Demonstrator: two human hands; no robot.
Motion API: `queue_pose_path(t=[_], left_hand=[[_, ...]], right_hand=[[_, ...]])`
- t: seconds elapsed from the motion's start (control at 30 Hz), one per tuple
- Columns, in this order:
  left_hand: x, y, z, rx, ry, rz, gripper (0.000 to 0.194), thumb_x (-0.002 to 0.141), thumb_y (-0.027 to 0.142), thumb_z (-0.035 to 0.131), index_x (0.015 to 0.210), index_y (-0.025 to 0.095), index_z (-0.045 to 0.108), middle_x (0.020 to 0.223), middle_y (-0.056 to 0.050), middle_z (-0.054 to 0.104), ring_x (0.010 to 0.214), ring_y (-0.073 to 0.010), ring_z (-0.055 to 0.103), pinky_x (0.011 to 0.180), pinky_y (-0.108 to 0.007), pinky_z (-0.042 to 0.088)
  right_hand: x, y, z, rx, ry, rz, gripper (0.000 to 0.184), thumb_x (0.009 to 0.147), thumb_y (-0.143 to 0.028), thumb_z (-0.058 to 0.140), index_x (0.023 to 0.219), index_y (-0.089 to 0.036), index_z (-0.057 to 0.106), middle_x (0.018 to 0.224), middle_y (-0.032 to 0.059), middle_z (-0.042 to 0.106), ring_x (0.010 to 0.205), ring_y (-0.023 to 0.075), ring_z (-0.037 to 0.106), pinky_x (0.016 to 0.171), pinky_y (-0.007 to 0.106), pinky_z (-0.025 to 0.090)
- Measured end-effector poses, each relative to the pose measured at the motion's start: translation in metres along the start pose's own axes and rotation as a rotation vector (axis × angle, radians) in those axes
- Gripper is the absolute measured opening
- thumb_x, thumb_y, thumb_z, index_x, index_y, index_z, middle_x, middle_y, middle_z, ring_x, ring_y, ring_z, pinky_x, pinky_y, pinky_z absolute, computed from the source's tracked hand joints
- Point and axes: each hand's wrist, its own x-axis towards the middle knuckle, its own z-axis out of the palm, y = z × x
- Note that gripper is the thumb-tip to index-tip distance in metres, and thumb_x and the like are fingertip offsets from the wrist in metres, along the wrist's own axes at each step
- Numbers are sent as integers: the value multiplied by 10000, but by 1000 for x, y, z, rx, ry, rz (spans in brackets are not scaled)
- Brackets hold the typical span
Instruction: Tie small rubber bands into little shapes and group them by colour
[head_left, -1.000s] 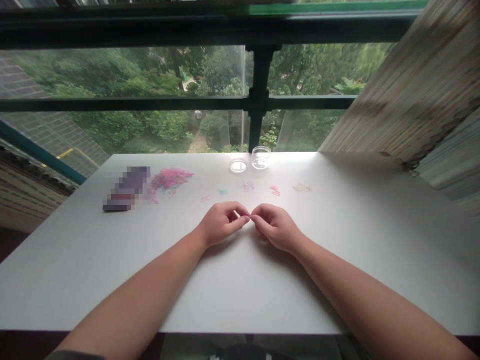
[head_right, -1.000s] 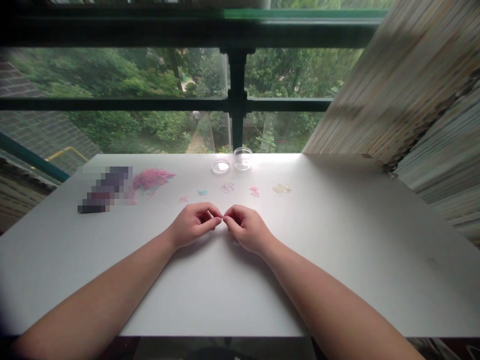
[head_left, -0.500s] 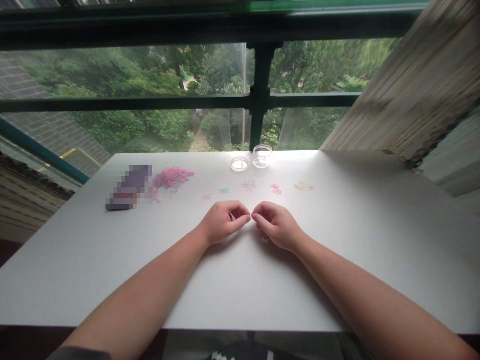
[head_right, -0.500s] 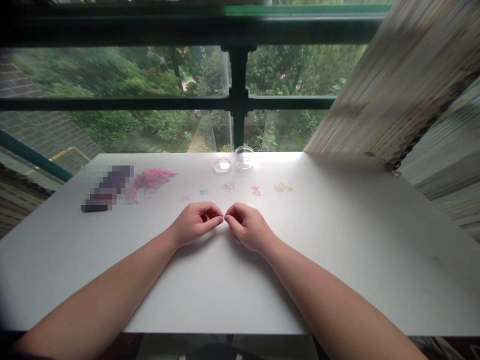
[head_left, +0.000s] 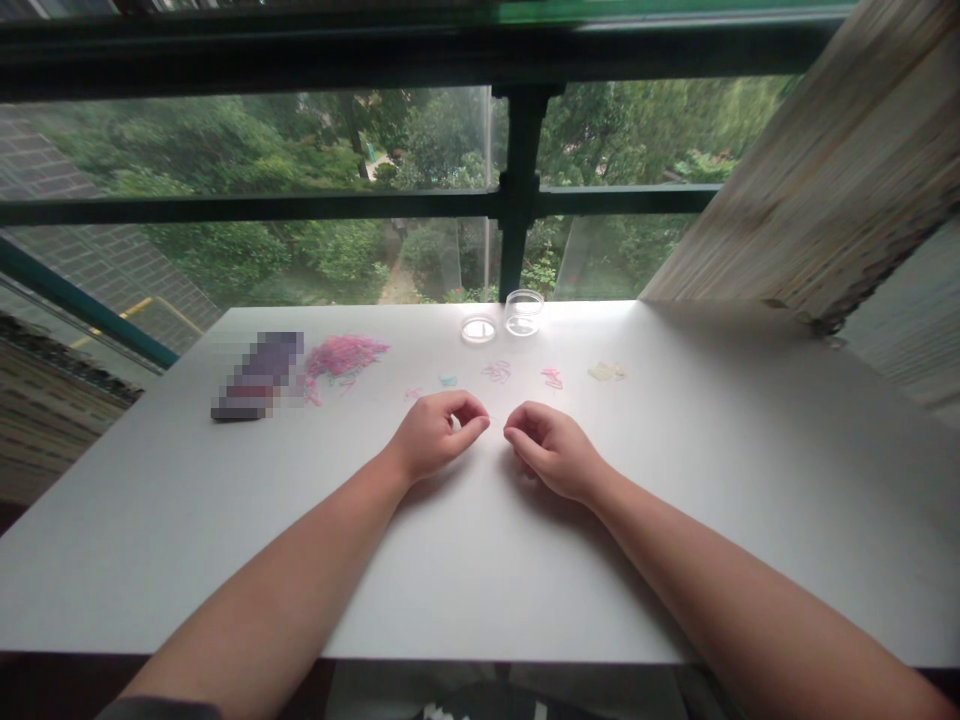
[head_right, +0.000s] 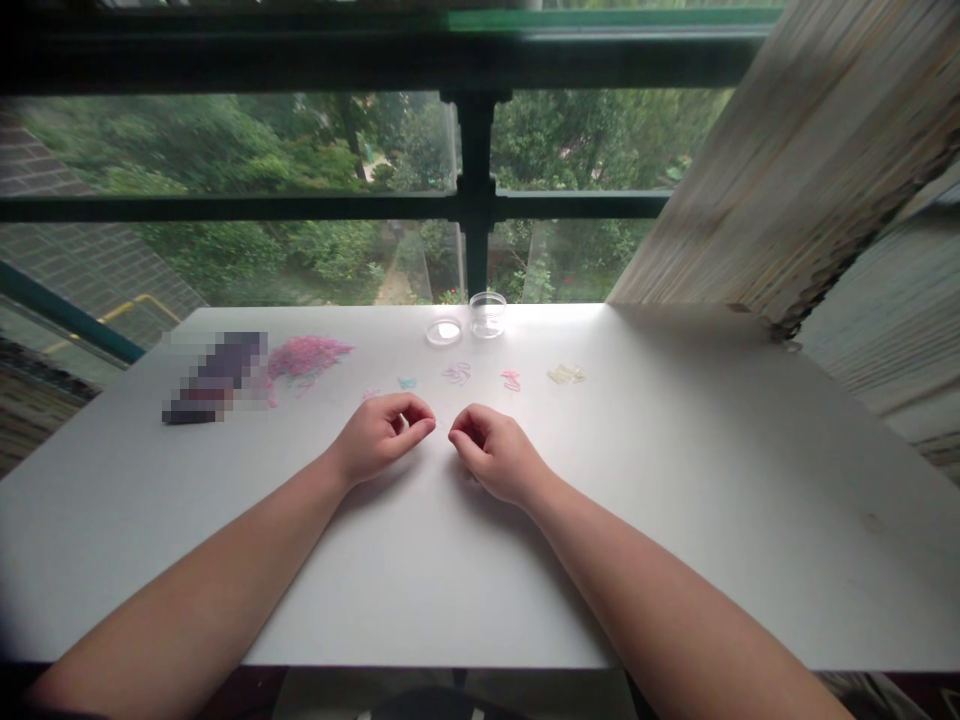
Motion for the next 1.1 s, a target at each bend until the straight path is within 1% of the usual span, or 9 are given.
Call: queue_pose_path(t=[0.13,0.2,0.3,0.4,0.57,0.83,1.1], left_hand=[[12,-20,-20,223,131,41,155,779,290,548,794,188,663,796,-27,654,771,-156,574,733,-267,450],[17,-30,-28,311,185,28,160,774,282,548,803,192,678,827,-38,649,822,-176,574,774,-286,448],[24,-41,-31,389,244,-12,186,775,289,546,826,197,700,854,-50,641,854,-195,576,799,-302,448],[30,-45,-27,429,289,-48,194,773,295,554,835,203,714,863,-52,640,849,-202,579,826,-317,443],[35,-46,-21,459,294,-98,203,779,311,561,849,215,726,858,-52,641,816,-204,585,829,-323,443],[36,-51,-21,466,294,-156,240,797,319,545,894,212,737,871,-51,651,801,-193,596,806,-297,450],[36,-56,-26,393,355,-131,309,848,323,468,968,191,720,896,-62,648,863,-193,596,820,-291,447]], right_hand=[[0,1,0,33,-72,12,93,833,-277,490,796,-199,523,607,-29,528,486,99,506,483,226,396],[0,1,0,30,-97,10,86,834,-266,489,791,-198,521,612,-29,531,492,99,518,486,225,395],[0,2,-1,17,-106,0,87,834,-260,489,782,-196,518,616,-28,527,496,99,522,486,224,389],[0,2,-1,7,-103,-5,96,838,-266,487,780,-196,517,617,-27,527,502,100,522,494,225,390],[-2,0,-1,-37,-90,-25,85,835,-250,491,775,-197,522,611,-29,534,522,102,521,515,225,390],[-1,0,-1,-54,-87,-33,91,835,-247,489,772,-190,520,606,-30,531,522,100,514,517,222,386],[-1,3,-1,-32,-85,-35,92,839,-252,487,780,-190,521,620,-32,527,521,95,523,510,217,388]])
